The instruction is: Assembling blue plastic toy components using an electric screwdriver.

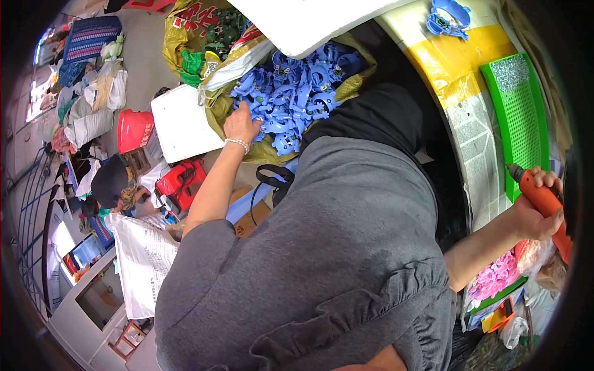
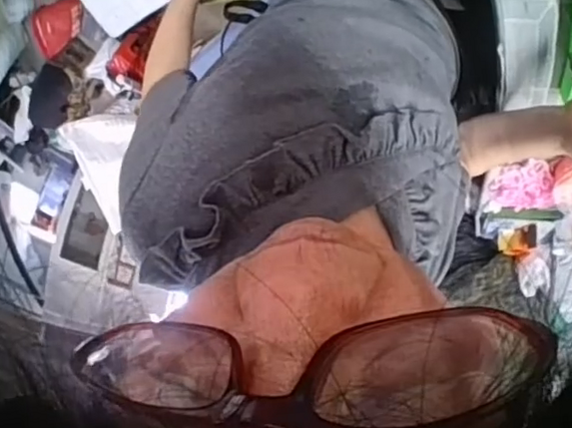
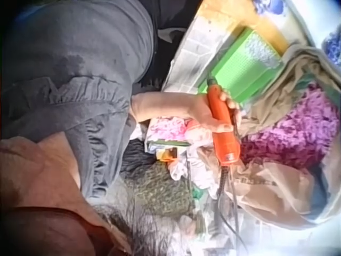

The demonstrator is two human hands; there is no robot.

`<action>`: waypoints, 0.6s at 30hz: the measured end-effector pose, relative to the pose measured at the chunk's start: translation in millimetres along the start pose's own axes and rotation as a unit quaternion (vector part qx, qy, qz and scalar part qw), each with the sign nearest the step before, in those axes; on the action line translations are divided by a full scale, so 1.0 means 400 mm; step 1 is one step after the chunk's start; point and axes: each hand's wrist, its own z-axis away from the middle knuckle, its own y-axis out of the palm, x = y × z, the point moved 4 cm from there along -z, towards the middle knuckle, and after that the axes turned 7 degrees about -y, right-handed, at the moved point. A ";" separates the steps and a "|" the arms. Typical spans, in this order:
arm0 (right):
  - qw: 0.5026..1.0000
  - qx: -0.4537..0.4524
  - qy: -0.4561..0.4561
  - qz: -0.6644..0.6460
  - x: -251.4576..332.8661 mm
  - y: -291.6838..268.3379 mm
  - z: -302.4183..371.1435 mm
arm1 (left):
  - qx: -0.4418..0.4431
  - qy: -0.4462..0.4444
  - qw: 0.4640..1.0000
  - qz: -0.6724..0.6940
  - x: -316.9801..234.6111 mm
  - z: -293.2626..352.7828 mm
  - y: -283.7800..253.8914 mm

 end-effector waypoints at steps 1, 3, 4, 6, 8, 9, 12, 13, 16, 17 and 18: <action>1.000 -0.002 -0.001 0.000 0.002 0.002 0.003 | -0.004 0.013 1.000 0.008 -0.002 -0.003 -0.001; 1.000 -0.022 -0.011 0.017 0.006 0.005 0.007 | -0.008 0.024 1.000 0.015 0.013 -0.010 0.003; 1.000 -0.023 -0.010 0.016 0.004 0.006 0.007 | -0.004 0.070 0.997 0.029 0.023 -0.019 0.011; 0.999 -0.020 -0.005 0.029 0.000 0.003 0.004 | 0.011 0.149 0.988 0.045 0.038 -0.029 0.008; 0.999 -0.021 -0.008 0.032 0.000 0.005 0.006 | 0.023 0.214 0.974 0.072 0.058 -0.035 -0.013; 0.999 -0.020 -0.010 0.034 0.000 0.004 0.008 | 0.011 0.216 0.974 0.068 0.066 -0.036 -0.023; 0.999 -0.024 -0.012 0.027 -0.002 -0.004 0.007 | -0.008 0.218 0.974 0.062 0.062 -0.023 -0.069; 0.999 -0.025 -0.012 0.028 -0.002 -0.009 0.006 | -0.064 0.231 0.968 0.073 0.045 -0.015 -0.093; 1.000 -0.018 -0.010 0.015 0.000 -0.010 0.007 | -0.170 0.298 0.933 0.108 -0.053 0.042 -0.151; 1.000 -0.018 -0.013 0.018 -0.002 -0.006 0.004 | -0.188 0.335 0.916 0.113 -0.097 0.076 -0.166; 0.999 -0.019 -0.017 0.022 -0.002 -0.001 0.001 | -0.141 0.379 0.906 0.121 -0.130 0.095 -0.150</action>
